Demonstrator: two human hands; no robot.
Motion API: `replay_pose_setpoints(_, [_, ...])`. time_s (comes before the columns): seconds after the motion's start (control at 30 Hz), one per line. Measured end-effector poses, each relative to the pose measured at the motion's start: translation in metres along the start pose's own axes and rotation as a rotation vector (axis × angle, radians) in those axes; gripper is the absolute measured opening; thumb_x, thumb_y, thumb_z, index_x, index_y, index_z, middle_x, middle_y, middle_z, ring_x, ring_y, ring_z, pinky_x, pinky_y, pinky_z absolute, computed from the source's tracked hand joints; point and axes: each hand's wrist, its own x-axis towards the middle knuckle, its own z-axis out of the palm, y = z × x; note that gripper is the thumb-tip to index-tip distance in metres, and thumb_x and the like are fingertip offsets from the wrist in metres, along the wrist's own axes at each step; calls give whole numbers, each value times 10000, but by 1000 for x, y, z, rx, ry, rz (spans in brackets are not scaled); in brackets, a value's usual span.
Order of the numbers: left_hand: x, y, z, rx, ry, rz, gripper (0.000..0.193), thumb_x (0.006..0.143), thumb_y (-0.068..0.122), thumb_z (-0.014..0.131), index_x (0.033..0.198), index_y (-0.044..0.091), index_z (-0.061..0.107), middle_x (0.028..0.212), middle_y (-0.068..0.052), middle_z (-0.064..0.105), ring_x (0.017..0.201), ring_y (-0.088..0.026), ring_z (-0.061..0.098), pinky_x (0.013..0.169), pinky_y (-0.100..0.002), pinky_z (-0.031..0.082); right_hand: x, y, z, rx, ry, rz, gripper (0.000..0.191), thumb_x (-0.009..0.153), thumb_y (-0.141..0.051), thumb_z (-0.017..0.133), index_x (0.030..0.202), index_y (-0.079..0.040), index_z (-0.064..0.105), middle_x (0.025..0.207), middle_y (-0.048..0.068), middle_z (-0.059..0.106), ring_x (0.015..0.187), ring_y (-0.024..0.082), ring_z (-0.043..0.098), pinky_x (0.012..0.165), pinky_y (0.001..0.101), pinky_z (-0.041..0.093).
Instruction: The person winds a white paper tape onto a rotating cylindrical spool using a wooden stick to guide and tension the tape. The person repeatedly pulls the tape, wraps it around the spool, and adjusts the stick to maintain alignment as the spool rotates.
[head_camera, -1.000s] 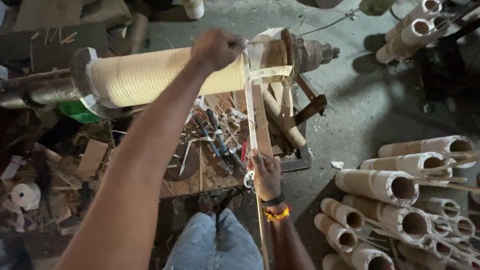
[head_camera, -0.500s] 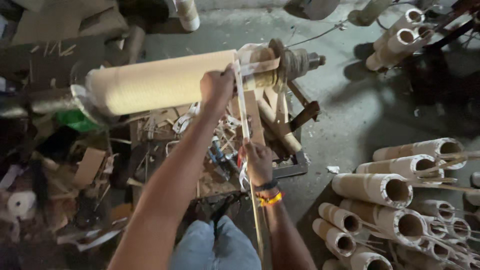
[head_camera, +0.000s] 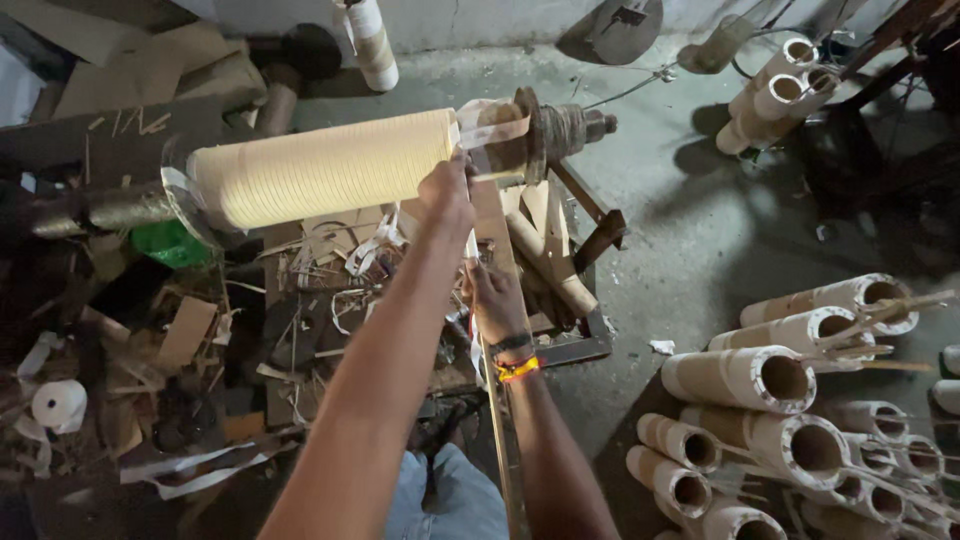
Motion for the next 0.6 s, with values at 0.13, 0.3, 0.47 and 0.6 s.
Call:
replay_pose_setpoints(0.13, [-10,-1,-11,-87,-227,-88,227,982,295,665,858,106,656,603,5,563,442,-118,458,391,-300,356,3,1,5,151,-6,-50,460,1045,-375,595,694,-82,646,638,-26,601,587,66,522,562,254,401])
replay_pose_setpoints(0.3, [-13,2,-13,-334,-303,-257,80,977,94,644,1004,40,695,733,-66,635,529,-147,551,483,-309,501,4,-8,2,92,42,6,484,1041,-372,603,661,-73,626,607,-22,571,548,77,474,520,267,364])
replay_pose_setpoints(0.47, [-12,-4,-17,-492,-237,-281,137,999,87,591,1077,30,688,875,-95,726,663,-153,645,672,-356,626,5,-14,-7,-1,-19,-19,485,1039,-394,571,677,-78,636,590,-26,548,544,73,486,516,267,366])
replay_pose_setpoints(0.6, [-7,-18,-25,-589,-663,-85,190,997,153,671,1122,11,689,854,-79,660,683,-171,601,730,-381,587,5,-14,-7,-52,-24,-188,496,1059,-378,554,687,-66,653,617,-30,587,577,55,499,541,264,387])
